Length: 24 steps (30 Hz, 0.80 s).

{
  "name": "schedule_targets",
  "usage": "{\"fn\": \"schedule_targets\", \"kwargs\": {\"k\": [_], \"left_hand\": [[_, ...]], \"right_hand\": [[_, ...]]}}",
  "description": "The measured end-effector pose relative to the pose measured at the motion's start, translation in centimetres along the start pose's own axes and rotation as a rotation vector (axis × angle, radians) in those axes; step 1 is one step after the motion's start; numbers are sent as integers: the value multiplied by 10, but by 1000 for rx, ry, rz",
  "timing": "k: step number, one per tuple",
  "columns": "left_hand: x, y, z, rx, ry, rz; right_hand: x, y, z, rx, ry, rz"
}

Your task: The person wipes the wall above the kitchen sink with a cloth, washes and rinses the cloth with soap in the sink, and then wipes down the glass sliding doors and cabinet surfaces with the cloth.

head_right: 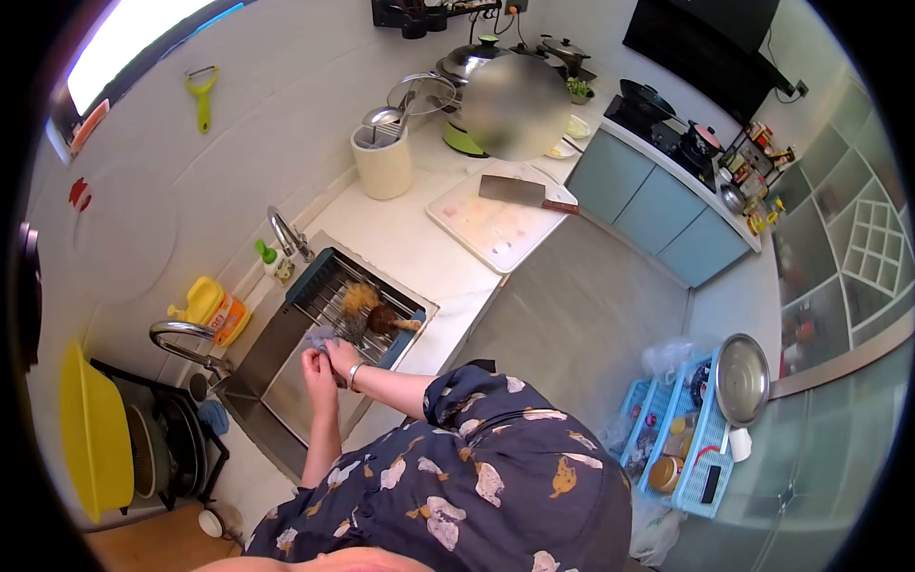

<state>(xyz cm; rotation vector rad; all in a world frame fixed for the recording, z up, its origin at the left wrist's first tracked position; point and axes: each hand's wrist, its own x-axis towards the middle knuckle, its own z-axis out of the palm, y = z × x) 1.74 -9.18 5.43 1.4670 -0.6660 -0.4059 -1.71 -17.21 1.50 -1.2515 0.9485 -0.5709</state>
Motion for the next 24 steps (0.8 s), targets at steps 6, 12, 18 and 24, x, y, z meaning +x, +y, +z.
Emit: {"fn": "schedule_targets", "kwargs": {"k": [6,12,18,24], "left_hand": [[-8,-12,-48,-630,135,-694],[-32,-8,-39,-1091,37,-470],[-25,-16,-44,-1054,285,-438],[-18,-35,-53,-929,387,-481]], "right_hand": [[-40,-57,-4,-245,-305,-270],[-100,-84,18,-863,-270,-711],[-92,-35,41,745,-379,234],[-97,-28,37,-363,-590,-260]]}}
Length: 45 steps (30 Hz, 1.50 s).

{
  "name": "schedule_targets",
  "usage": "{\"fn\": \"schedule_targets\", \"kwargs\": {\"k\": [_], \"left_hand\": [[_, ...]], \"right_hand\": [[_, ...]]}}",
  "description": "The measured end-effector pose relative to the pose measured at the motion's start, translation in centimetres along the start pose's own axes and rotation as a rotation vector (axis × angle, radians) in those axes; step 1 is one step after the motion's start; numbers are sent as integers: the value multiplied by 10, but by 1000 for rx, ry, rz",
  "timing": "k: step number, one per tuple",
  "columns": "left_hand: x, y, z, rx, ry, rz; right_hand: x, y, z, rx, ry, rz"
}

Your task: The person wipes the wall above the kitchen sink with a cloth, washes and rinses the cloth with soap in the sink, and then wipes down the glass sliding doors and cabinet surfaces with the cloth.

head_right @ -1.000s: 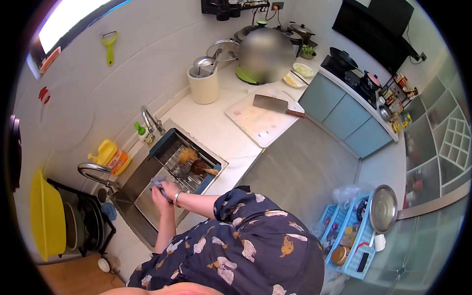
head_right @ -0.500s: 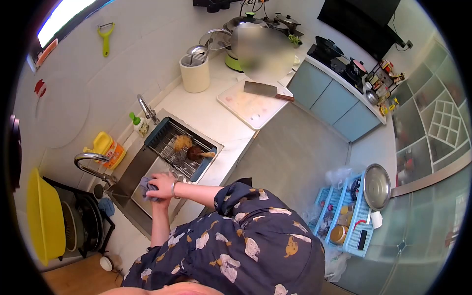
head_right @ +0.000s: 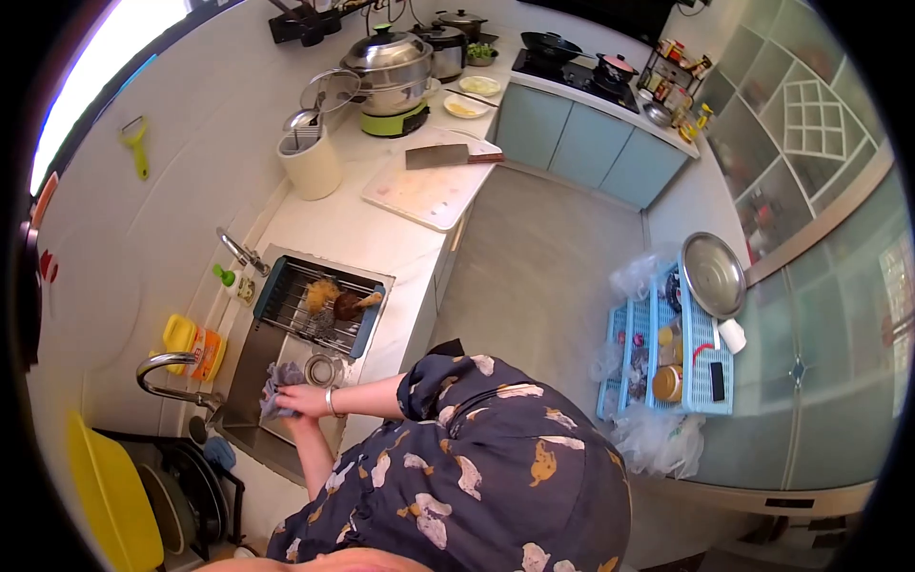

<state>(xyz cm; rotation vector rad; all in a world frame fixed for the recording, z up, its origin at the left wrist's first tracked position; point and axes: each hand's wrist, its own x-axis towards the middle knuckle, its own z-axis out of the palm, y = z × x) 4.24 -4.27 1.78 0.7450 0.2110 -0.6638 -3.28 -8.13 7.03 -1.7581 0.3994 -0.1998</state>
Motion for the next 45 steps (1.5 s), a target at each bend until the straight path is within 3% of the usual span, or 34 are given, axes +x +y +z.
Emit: {"fn": "schedule_targets", "kwargs": {"k": [2,4,6,8,9,10,11,12,13,14,15,17,18,19,20,21,22,24,27,29,30,32,34,36,37,38,40,42,45], "left_hand": [[11,11,-7,-6,-30,-37],[26,27,-7,-16,-97,-78],[41,42,-8,-41,-209,-124],[2,65,25,-75,-279,-152],[-8,70,33,-15,-409,-125],[-12,72,37,49,-539,-96],[-2,62,33,256,-626,6],[-15,50,46,669,-640,156],[-35,44,53,1046,-780,432],[-52,43,59,1420,-899,721],[-59,44,62,1421,-892,721],[-68,47,68,1796,-746,819],[-74,51,71,1795,-745,816],[-81,58,75,1700,-774,847],[-83,63,76,1602,-799,877],[-82,63,74,1319,-802,611],[-82,64,73,1323,-795,611],[-86,63,69,-186,-781,-431],[-52,33,24,-335,-754,-609],[-59,37,13,-380,-741,-705],[-58,41,21,-377,-742,-704],[-63,57,12,-109,-946,-765],[-65,68,5,-61,-902,-722],[-35,79,-5,669,-928,-676],[-31,88,-15,1314,-780,-464],[-24,99,-21,1310,-759,-474],[-24,125,-31,2143,-1018,213],[-23,134,-30,2289,-960,248],[2,146,-36,2009,-918,356]], "right_hand": [[-9,-7,5,-54,54,-69],[-15,-11,8,-289,237,-434],[-14,-17,-8,-184,129,-302],[-14,-14,-19,375,252,-109],[-14,-18,-21,375,253,-106],[-14,-22,-21,541,319,40],[-14,-27,-19,706,384,186],[-14,-30,-16,870,445,333],[-13,-21,-13,1106,137,345],[6,19,4,1034,235,135],[-1,14,2,1109,227,138],[-8,12,-4,1179,223,144],[-10,10,-11,1252,182,154],[-13,6,-14,1326,138,164],[-19,2,-13,1312,306,274],[-18,0,-17,1396,274,242],[-18,-2,-19,1482,240,211],[-35,-45,-27,1637,258,201],[-13,2,-28,1607,266,222],[0,61,-30,1557,-160,189],[-3,51,-39,1558,-161,186],[-31,6,-42,1271,143,350],[-47,-22,-56,1322,247,85],[-56,-25,-68,1271,340,40],[-76,-27,-81,1294,325,31],[-97,-30,-105,1317,321,9],[-123,-35,-129,1387,310,-83],[-133,-22,-138,1313,594,-62],[-174,-43,-156,1332,482,-174]]}}
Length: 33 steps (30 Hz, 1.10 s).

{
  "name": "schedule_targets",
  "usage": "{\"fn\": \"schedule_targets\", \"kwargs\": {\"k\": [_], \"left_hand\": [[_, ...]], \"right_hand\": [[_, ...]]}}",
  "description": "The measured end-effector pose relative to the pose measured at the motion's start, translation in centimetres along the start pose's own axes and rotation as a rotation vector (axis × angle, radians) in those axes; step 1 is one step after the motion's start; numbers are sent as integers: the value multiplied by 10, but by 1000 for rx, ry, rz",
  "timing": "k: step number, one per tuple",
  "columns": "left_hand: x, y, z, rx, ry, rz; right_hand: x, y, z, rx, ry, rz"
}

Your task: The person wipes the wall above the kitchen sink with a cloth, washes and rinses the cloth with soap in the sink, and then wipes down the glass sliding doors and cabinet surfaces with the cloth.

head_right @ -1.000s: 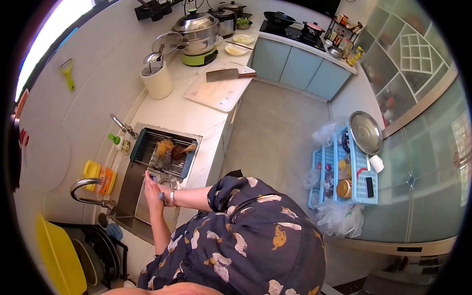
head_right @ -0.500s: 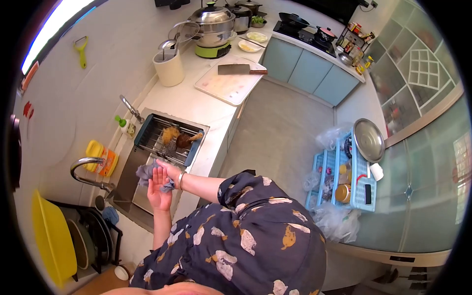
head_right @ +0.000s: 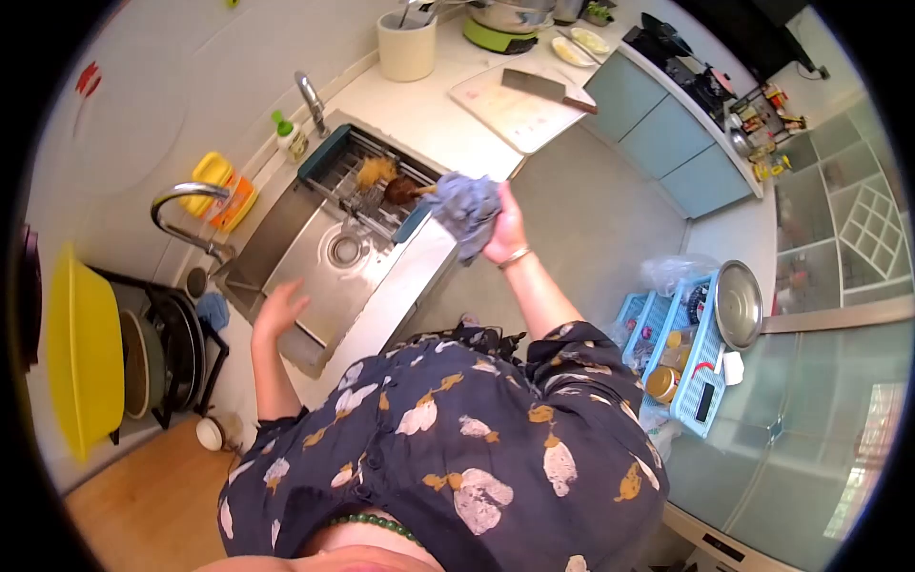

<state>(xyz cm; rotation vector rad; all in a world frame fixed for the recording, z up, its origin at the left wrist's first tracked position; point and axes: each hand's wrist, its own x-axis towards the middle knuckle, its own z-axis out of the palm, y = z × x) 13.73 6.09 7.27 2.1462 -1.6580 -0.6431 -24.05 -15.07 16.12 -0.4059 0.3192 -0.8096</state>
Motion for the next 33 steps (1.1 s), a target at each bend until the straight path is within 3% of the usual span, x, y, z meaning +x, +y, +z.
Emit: {"fn": "schedule_targets", "kwargs": {"k": [5,7,9,13,15,17,18,19,21,25,27,29,30,31,33], "left_hand": [[21,76,-22,18,202,42],[41,104,-14,-195,138,262],[64,180,8,-739,-227,219],[101,254,76,-910,-315,340],[113,335,122,-979,-122,301],[120,364,134,-930,-171,332],[139,392,166,-984,-365,441],[138,401,169,-964,-340,434],[149,439,215,-982,-361,461],[157,493,249,-872,-301,421],[157,544,263,-1163,-381,304],[159,563,268,-1190,-387,297],[169,585,279,-1117,-395,354],[169,588,279,-1034,-385,396],[176,606,292,-1000,-419,474]], "right_hand": [[-15,-11,-24,-18,89,-135],[-21,-19,-22,21,67,-128],[-37,-39,-34,-45,6,-99],[-69,-68,-55,-135,35,-76],[-90,-104,-73,-285,47,-57],[-100,-125,-78,-282,25,-48],[-118,-154,-103,-351,52,-71],[-124,-148,-113,-394,58,-37],[-157,-176,-146,-476,201,-80],[-198,-210,-181,-403,249,-73],[-227,-223,-207,-405,403,-87],[-239,-231,-231,-383,463,0],[-250,-240,-247,-525,678,89],[-255,-235,-252,-525,679,91],[-260,-242,-273,-901,839,-11]]}}
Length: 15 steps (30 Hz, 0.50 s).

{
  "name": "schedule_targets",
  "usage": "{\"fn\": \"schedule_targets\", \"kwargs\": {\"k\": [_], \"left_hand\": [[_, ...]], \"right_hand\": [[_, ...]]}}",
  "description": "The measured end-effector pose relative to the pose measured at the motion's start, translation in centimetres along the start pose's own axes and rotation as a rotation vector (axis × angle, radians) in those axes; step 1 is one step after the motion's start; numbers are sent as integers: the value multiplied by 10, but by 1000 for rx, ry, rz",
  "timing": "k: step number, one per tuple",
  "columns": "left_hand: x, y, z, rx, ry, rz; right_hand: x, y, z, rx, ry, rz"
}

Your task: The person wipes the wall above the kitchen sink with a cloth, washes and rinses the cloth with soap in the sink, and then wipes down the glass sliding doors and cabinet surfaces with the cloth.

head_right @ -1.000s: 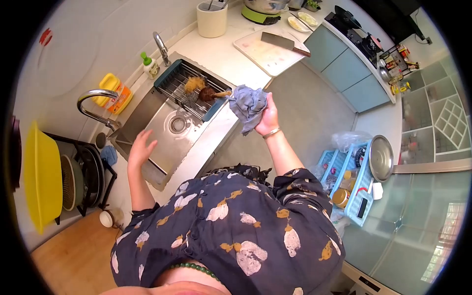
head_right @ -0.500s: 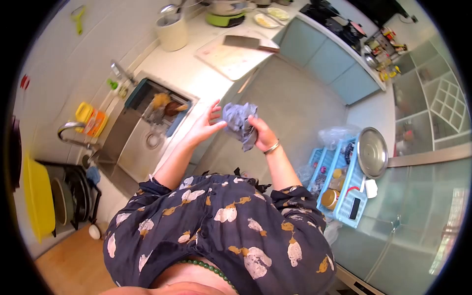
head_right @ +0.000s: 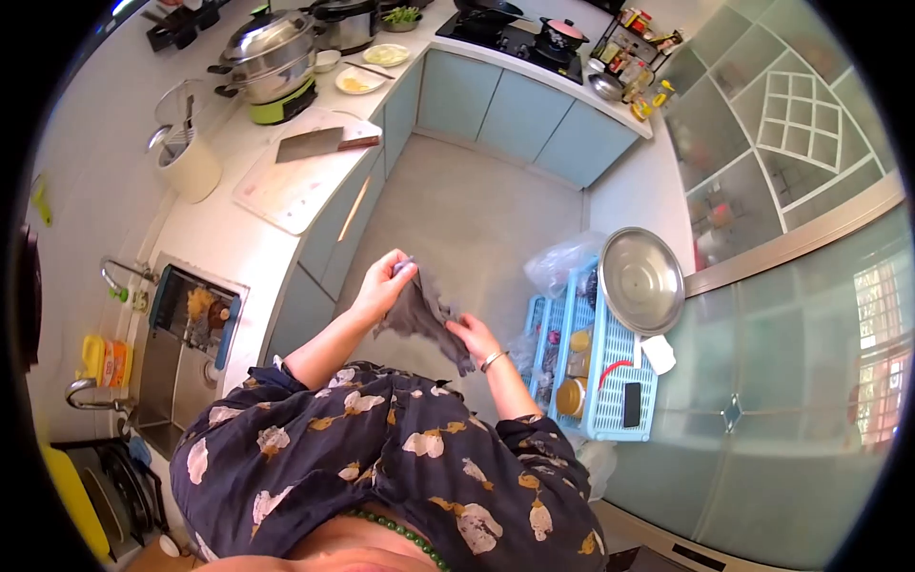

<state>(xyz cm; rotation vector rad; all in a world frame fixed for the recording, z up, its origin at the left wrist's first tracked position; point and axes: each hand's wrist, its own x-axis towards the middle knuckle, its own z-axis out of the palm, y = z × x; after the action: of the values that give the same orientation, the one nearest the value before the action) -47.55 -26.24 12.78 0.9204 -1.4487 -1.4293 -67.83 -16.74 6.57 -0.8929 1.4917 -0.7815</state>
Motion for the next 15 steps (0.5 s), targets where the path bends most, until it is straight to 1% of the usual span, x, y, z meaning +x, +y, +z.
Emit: {"fn": "schedule_targets", "kwargs": {"k": [1,2,3,4,6,7,10,11,12,13,14,15], "left_hand": [[8,0,7,10,-68,0],[17,0,13,22,-136,1],[27,-1,18,46,-177,-49],[38,-3,23,77,-223,-50],[61,-6,34,115,-310,-87],[76,-15,38,134,-358,-100],[117,-16,47,8,-541,-156],[133,-18,48,28,-571,-163],[148,-23,47,29,-583,-157],[192,-27,44,18,-603,-114],[194,-29,44,-2,-606,-101],[207,-9,39,24,-611,-172]], "right_hand": [[8,12,-6,3,7,-6],[20,27,-12,-52,79,-171],[32,33,-18,-109,152,-335],[30,12,-17,-105,162,-339],[27,-24,-15,70,43,-446],[38,-28,-19,-89,145,-458],[91,-31,-40,-163,154,-454],[107,-31,-42,-102,277,-488],[113,-40,-47,-101,290,-491],[138,-68,-62,-285,351,-460],[129,-72,-65,-467,386,-399],[143,-65,-71,-458,441,-500]]}}
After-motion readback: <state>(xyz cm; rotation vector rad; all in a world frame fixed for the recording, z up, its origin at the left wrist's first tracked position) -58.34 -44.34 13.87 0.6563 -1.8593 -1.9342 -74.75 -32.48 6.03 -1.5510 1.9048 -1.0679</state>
